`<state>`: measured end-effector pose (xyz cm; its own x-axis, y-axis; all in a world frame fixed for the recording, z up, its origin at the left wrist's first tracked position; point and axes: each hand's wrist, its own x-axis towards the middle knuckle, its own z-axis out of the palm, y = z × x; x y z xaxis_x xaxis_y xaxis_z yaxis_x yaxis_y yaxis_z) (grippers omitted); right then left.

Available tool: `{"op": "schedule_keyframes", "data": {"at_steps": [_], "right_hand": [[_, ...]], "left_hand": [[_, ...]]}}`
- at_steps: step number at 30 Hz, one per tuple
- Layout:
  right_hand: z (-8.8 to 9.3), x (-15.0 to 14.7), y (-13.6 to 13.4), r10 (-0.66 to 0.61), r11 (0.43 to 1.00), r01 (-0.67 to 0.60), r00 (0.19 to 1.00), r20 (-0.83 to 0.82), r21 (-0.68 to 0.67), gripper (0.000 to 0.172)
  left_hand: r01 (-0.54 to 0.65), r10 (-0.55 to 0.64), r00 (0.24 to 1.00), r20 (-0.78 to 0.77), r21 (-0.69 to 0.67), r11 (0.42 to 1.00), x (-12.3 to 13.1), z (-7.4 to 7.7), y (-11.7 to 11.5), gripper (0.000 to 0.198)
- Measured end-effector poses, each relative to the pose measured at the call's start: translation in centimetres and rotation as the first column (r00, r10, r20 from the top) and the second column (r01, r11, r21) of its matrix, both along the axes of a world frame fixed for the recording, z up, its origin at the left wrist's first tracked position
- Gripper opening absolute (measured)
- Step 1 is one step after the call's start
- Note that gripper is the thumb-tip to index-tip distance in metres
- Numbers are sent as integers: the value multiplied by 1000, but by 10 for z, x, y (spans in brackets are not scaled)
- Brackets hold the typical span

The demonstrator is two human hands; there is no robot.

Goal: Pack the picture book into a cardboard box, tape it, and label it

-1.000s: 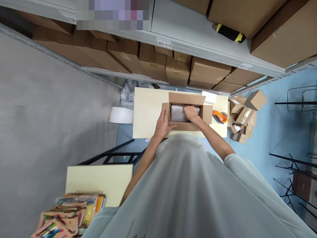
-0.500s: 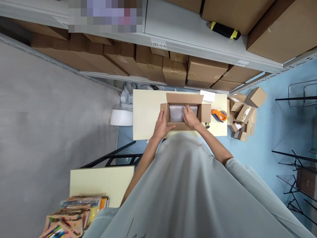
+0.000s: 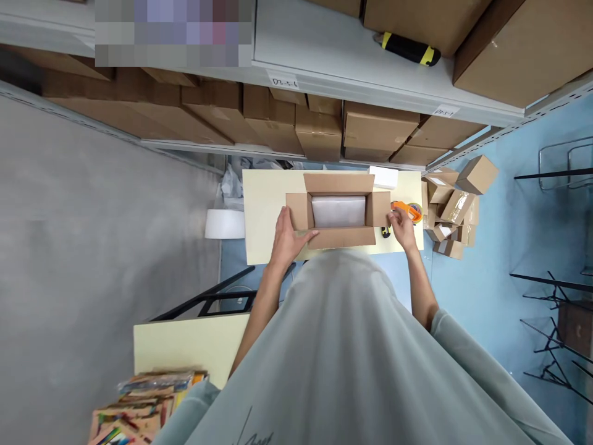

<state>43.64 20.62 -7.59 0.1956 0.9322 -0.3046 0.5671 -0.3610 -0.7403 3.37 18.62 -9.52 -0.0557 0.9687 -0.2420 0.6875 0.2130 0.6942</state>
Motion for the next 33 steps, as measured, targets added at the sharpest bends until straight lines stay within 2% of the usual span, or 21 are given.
{"op": "schedule_keyframes", "data": {"at_steps": [2,5,9,12,16,19,25,27,29,33], "right_hand": [[2,1,-5,33,999,-32,994,-108,10,63],[12,-6,-11,79,996,-72,981,-174,50,65],[25,-21,-13,249,969,-245,951,-183,44,50],[26,-26,-12,416,909,-413,905,-93,55,44],[22,-23,-10,548,836,-548,835,49,-2,54],[21,-19,-12,624,781,-618,771,126,-87,68],[18,-16,-19,741,670,-727,645,184,-150,96],[17,-16,-21,756,654,-735,629,183,-177,105],[17,-17,-23,759,651,-736,628,171,-183,106],[21,-18,-23,726,687,-717,678,111,-114,82]], "left_hand": [[-4,3,1000,10,28,1000,-2,10,-4,114],[7,-8,1000,17,70,998,2,27,-11,108],[84,-92,994,63,114,990,17,42,-16,98],[168,-179,976,123,94,981,24,39,-14,87],[316,-315,944,99,0,949,24,27,-12,88],[398,-398,917,31,-11,917,23,20,-14,94],[375,-376,927,16,24,927,21,16,-19,79],[384,-384,923,19,7,923,20,17,-17,87],[417,-417,909,22,-8,909,18,18,-15,93],[425,-423,905,51,-24,905,14,21,-13,84]]}}
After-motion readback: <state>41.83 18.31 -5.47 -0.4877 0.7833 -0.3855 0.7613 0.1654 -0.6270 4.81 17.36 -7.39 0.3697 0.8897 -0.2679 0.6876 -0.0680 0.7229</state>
